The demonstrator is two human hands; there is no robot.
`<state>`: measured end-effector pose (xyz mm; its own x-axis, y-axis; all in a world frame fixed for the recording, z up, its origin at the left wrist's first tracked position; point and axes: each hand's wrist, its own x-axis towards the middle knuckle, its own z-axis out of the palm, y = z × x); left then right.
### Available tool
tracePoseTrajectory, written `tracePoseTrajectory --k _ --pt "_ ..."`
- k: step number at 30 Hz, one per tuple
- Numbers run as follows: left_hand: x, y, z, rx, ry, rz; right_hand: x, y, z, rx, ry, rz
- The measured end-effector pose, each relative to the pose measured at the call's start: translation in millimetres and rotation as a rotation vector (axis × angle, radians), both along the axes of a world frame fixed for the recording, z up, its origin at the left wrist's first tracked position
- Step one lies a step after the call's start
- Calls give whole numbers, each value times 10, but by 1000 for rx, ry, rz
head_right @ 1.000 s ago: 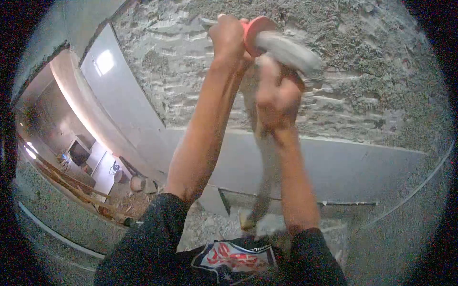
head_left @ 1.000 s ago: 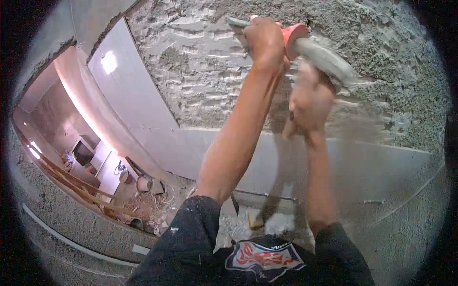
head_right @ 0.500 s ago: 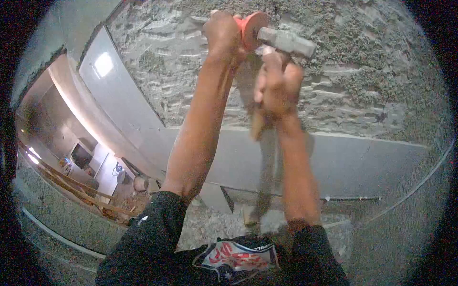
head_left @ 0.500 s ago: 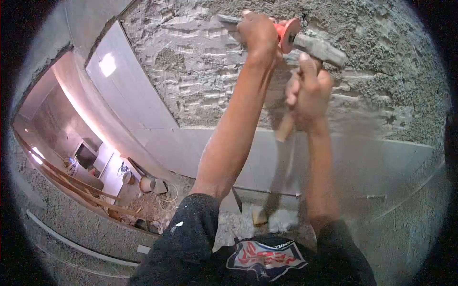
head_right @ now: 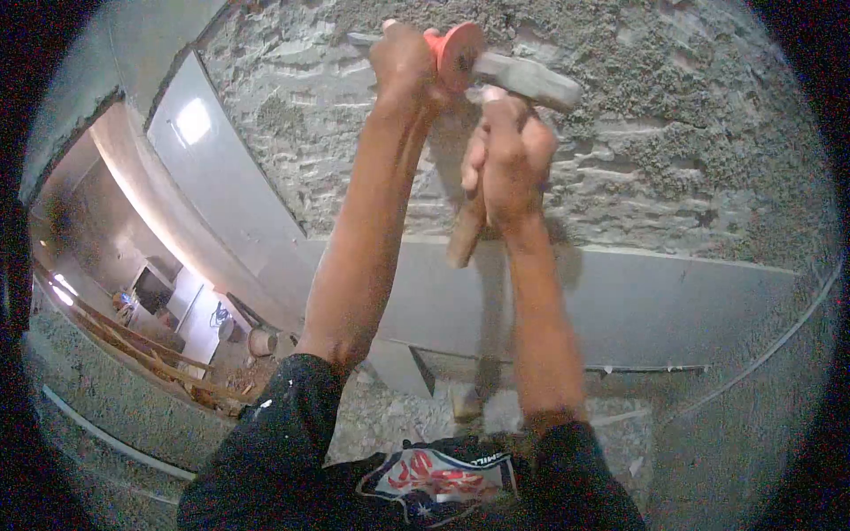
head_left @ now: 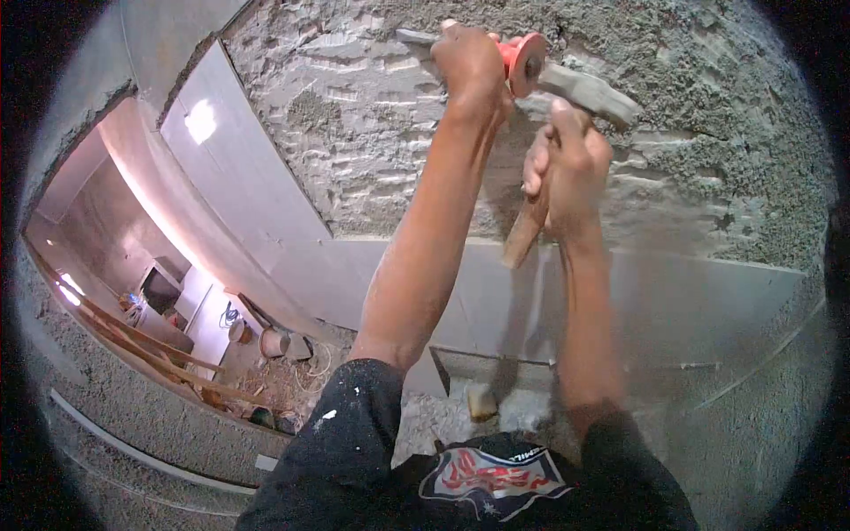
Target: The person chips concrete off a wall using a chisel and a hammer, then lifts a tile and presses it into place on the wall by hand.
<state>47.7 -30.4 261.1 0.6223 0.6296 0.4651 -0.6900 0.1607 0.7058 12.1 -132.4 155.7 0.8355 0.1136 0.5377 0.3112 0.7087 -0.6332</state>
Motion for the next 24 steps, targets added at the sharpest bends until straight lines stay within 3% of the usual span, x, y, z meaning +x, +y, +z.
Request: tracePoseTrajectory --k 2,4,5,6,8,9,12,13,17,20,21,24 --pt "94 -26 24 -88 -90 -7 23 131 3 273 -11 -55" --pt "154 195 -40 153 -5 38 16 360 -13 435 -89 -175" --pt "219 208 -35 148 -9 16 -38 263 -1 58 58 -60" --pt "215 183 -11 142 -12 -7 -16 202 -10 95 42 -60" --pt "-14 -67 37 -144 -77 -116 40 91 -59 161 26 -58" --pt "23 -7 40 -15 -42 -46 14 198 14 463 128 -67" --pt "86 161 43 128 100 39 38 262 -30 -25 -21 -108" --pt "140 108 35 -54 -89 -119 57 153 -24 -54 6 -37" --pt "200 137 46 -8 -122 -40 15 314 92 543 61 -180" --pt "354 172 67 -1 -127 -23 123 75 85 -70 -48 -54" --pt "250 128 58 -54 -110 -60 142 2 109 -12 -63 -52" --pt "247 142 143 -62 -95 -72 133 288 270 532 78 -170"
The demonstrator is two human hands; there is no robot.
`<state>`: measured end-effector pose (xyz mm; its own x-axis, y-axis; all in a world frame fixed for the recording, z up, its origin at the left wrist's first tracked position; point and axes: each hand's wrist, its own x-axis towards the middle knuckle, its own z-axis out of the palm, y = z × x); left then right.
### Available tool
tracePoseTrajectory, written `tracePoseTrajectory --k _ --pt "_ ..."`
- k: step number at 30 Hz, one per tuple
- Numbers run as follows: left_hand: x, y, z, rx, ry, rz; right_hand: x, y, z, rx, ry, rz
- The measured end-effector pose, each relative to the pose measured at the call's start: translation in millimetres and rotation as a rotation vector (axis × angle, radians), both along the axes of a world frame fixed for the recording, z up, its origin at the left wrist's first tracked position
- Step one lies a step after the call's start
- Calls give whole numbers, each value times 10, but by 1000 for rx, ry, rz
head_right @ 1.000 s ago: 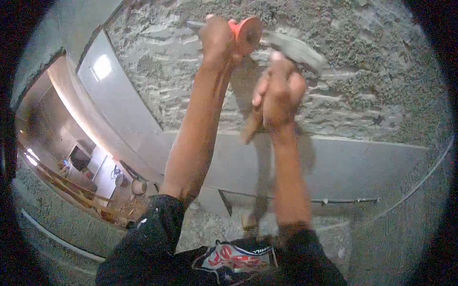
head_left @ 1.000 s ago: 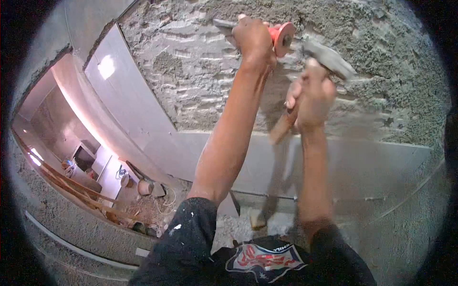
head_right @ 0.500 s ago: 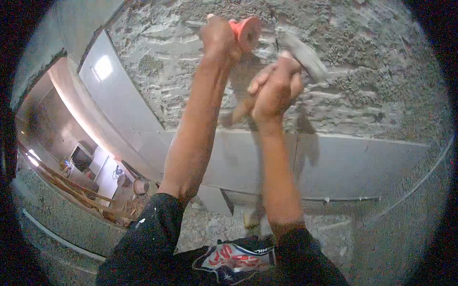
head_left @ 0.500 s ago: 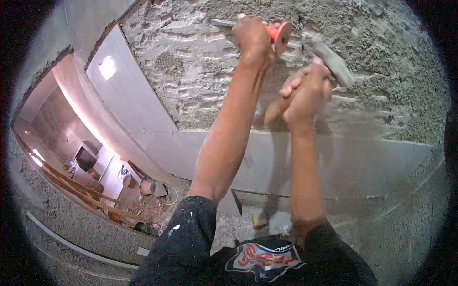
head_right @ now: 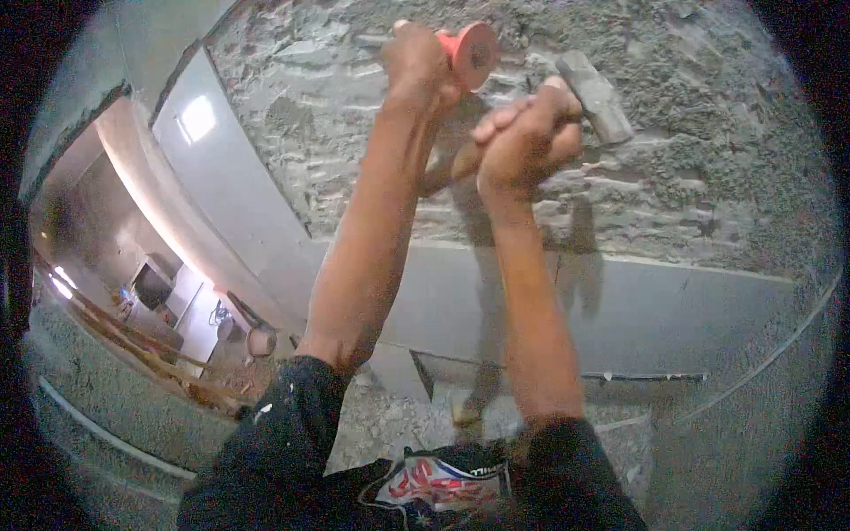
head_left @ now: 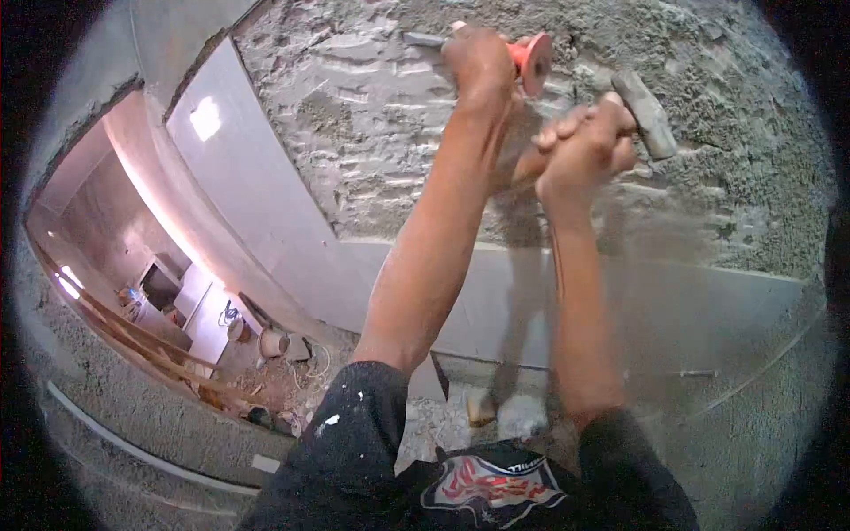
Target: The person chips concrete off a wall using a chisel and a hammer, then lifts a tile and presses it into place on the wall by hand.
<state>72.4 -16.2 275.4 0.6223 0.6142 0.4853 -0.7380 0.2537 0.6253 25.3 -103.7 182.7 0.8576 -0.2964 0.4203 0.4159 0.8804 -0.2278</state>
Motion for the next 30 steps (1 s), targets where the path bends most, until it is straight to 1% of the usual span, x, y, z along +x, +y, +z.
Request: tracePoseTrajectory --k 1,2,4,5,8,9,12,13,14,15,16,18,19,21,23,24,26,27,28,30 --pt "26 41 -65 19 25 18 84 -6 -87 -212 -78 47" --pt "49 136 -39 18 13 -83 170 -9 -177 -429 -173 70" --pt "-65 309 -21 -2 7 -287 37 -106 -83 -627 -117 161" --pt "-117 247 -57 -38 -45 -145 -3 -17 -66 -461 -35 123" --pt "-241 233 14 -28 56 -89 -80 291 -102 -151 -58 30" --pt "-235 311 -3 56 98 -47 -57 210 -229 -512 -121 124" --pt "-466 462 -116 38 50 -158 -175 84 -411 -692 -141 222" --pt "-556 544 -240 79 30 -167 -232 75 -533 -678 -115 181" --pt "-653 629 -404 123 16 -175 -291 73 -700 -659 -84 142" --pt "-795 677 -561 174 10 -184 -327 32 -914 -663 -80 174" --pt "-978 683 -707 172 102 -217 -350 -30 -1132 -665 -80 203" --pt "-1363 692 -1073 198 288 -271 -507 -162 -1569 -804 90 240" --pt "-1551 712 -1268 222 379 -291 -549 -192 -1903 -920 125 147" --pt "-1921 795 -1592 354 630 -405 -680 -341 -2432 -1128 178 140" --pt "-2119 939 -2279 295 833 -488 -824 -579 -3069 -1389 48 -21" --pt "-2241 943 -2523 361 902 -448 -762 -642 -3622 -1538 -126 -282" --pt "-2524 876 -2996 468 1059 -390 -769 -914 -4565 -1833 -297 -483" --pt "-2647 866 -3282 454 1169 -378 -870 -1136 -4972 -2002 -278 -414" --pt "-2773 873 -3619 439 1281 -369 -1052 -1359 -5182 -2168 -266 -337" --pt "-3014 984 -4404 427 1465 -348 -1272 -1687 -5338 -2196 85 110"
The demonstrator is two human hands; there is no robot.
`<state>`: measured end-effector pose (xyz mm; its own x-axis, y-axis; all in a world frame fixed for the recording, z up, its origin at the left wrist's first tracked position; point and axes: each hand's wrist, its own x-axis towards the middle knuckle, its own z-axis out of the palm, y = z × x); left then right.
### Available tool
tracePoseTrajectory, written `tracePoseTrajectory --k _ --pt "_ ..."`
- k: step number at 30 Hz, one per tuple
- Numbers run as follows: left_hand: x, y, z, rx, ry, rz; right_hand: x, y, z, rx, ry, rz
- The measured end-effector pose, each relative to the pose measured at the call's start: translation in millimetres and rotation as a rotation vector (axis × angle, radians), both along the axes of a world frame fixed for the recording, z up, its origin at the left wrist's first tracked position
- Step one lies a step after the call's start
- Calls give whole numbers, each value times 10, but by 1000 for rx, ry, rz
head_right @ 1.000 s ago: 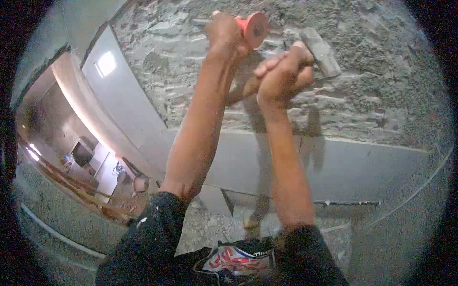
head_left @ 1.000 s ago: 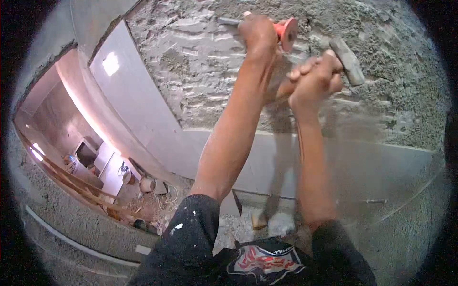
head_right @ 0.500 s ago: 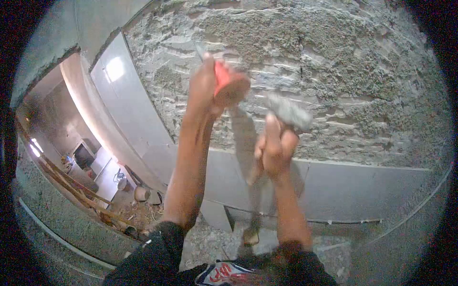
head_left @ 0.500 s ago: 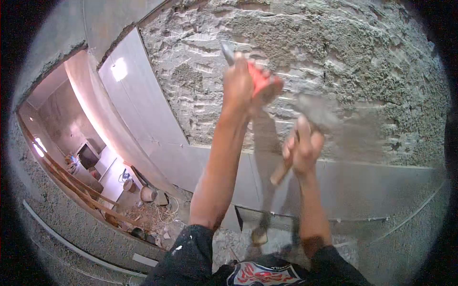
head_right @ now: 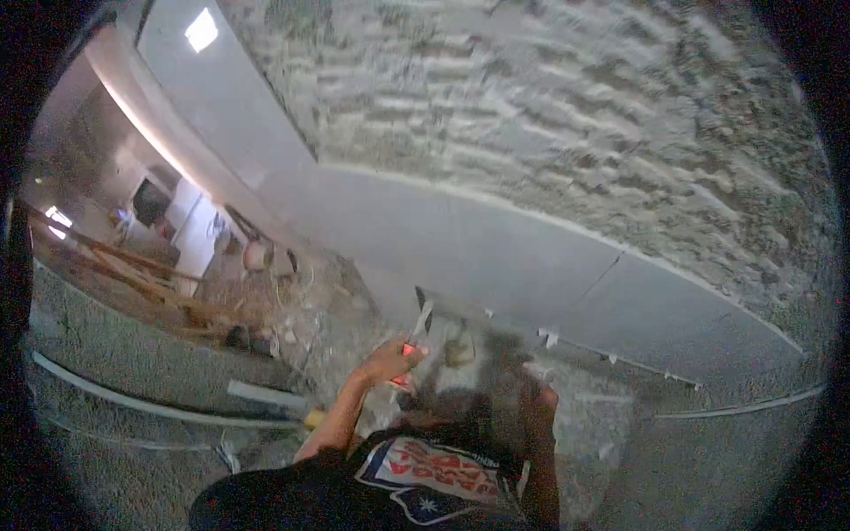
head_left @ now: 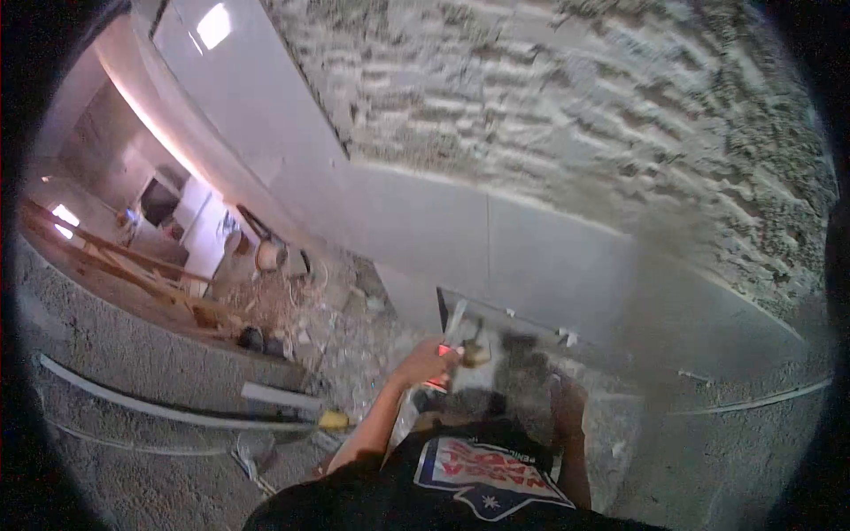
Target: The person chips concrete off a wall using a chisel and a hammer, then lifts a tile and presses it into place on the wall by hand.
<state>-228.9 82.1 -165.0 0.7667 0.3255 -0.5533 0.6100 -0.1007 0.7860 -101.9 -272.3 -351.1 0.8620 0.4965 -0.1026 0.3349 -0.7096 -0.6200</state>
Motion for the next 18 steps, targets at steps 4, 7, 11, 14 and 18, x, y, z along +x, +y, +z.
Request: tracePoseTrajectory --k 4,7,11,14,18 --pt "-1101 346 -2358 571 94 -774 -386 -455 -446 -120 478 -211" --pt "-1974 230 -2881 564 202 -928 -750 -839 -777 -232 642 -245" --pt "-2619 -109 -2608 73 609 -232 -1238 -1376 -988 -376 822 -260" --pt "-2859 -202 -2511 -3 647 -152 -1479 -1596 -991 -451 910 -283" --pt "-2710 71 -2554 -26 593 -183 -1680 -1523 -973 -476 943 -296"
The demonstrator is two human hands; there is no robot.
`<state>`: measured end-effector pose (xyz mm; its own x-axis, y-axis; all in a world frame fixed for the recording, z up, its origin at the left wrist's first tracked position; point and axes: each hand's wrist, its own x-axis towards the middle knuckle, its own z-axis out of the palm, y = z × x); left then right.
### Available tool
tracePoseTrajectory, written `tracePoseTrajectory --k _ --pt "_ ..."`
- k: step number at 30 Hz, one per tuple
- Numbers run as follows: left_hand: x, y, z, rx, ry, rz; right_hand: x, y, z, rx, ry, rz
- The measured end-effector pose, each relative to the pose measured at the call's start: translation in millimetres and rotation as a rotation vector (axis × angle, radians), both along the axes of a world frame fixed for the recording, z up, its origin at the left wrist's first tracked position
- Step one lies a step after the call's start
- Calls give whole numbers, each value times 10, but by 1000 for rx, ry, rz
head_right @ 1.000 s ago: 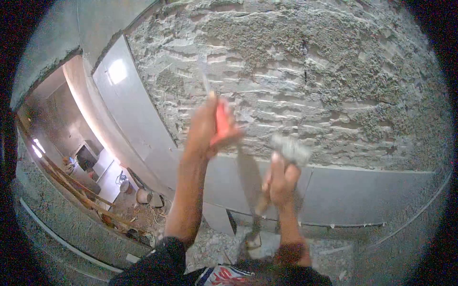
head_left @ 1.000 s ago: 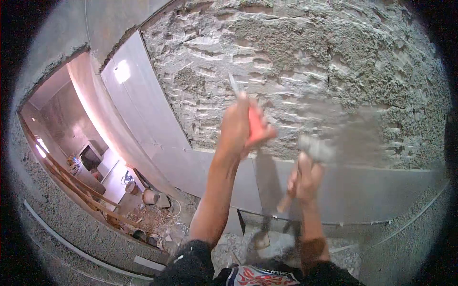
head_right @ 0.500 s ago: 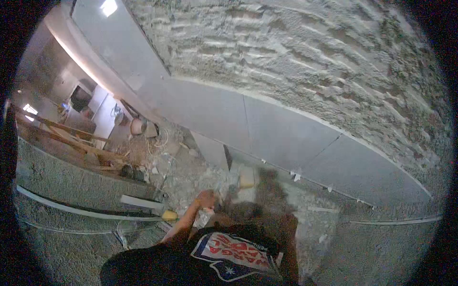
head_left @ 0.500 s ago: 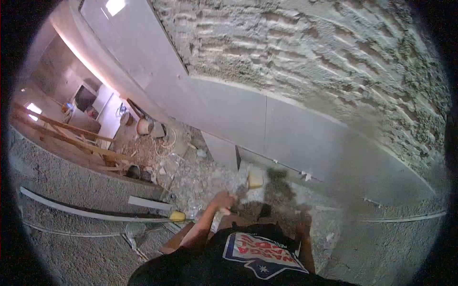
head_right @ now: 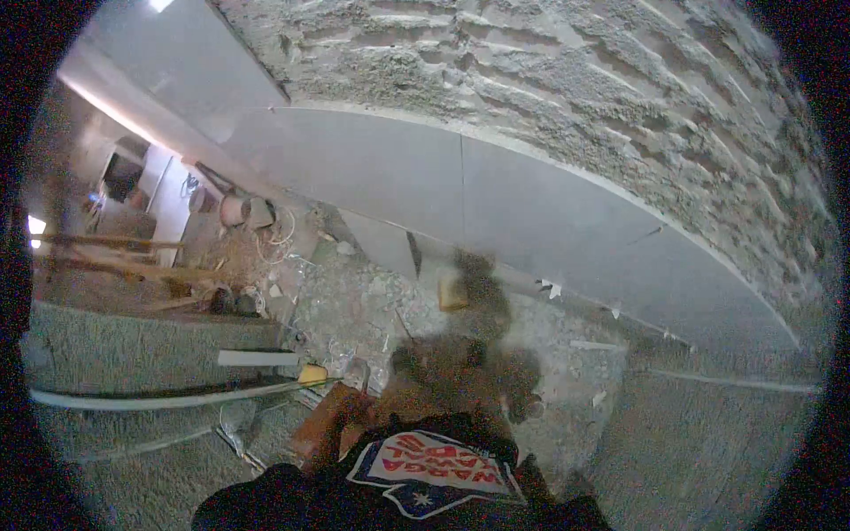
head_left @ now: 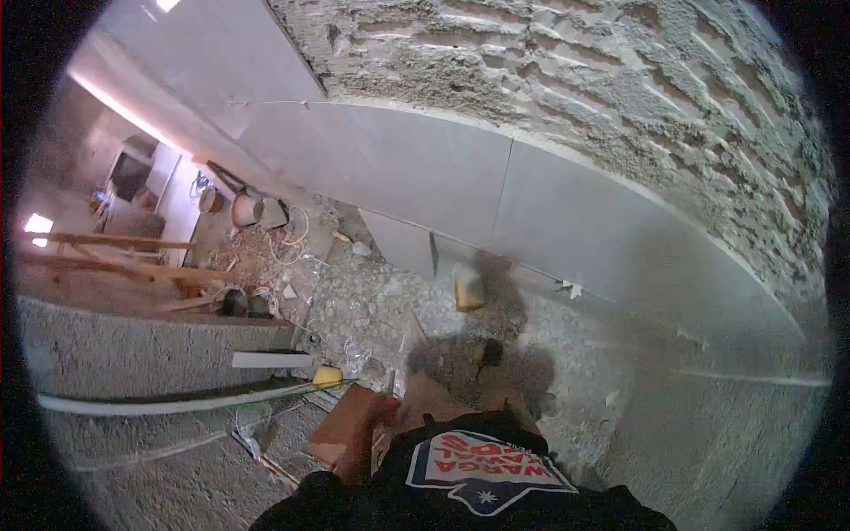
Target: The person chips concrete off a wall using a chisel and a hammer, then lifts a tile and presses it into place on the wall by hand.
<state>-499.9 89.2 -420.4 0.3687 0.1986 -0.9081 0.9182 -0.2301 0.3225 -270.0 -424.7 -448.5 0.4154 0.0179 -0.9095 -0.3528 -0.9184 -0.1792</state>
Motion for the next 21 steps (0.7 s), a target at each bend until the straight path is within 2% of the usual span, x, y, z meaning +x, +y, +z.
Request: tracePoseTrajectory --k 3,5,7,8,9,10,12,13,14,15,19,21 --pt "491 366 -83 71 -182 -46 -57 229 -72 15 -26 31" --pt "955 504 27 121 -414 39 -25 413 -198 57 -94 122" --pt "1561 771 331 -310 -672 331 139 744 -136 140 -286 216" --pt "1935 833 962 -601 -640 564 219 1249 475 203 -634 213" --pt "2257 841 1430 -539 -637 569 312 1823 1197 218 -992 234" --pt "2517 803 1870 -474 -636 574 387 2017 1312 289 -1034 166" --pt "2704 612 2718 -453 -1056 498 537 2403 1541 437 -1115 41" --pt "2839 568 3124 -516 -1002 522 589 2591 1870 504 -1035 14" --pt "2987 539 3438 -579 -956 546 577 2772 2048 592 -990 -141" --pt "3085 490 3601 -659 -1033 530 551 2939 2193 679 -940 -289" --pt "3485 278 3945 -856 -1237 569 389 3197 2703 841 -679 -628" --pt "3682 263 3984 -905 -1326 581 431 3143 2841 894 -713 -578"
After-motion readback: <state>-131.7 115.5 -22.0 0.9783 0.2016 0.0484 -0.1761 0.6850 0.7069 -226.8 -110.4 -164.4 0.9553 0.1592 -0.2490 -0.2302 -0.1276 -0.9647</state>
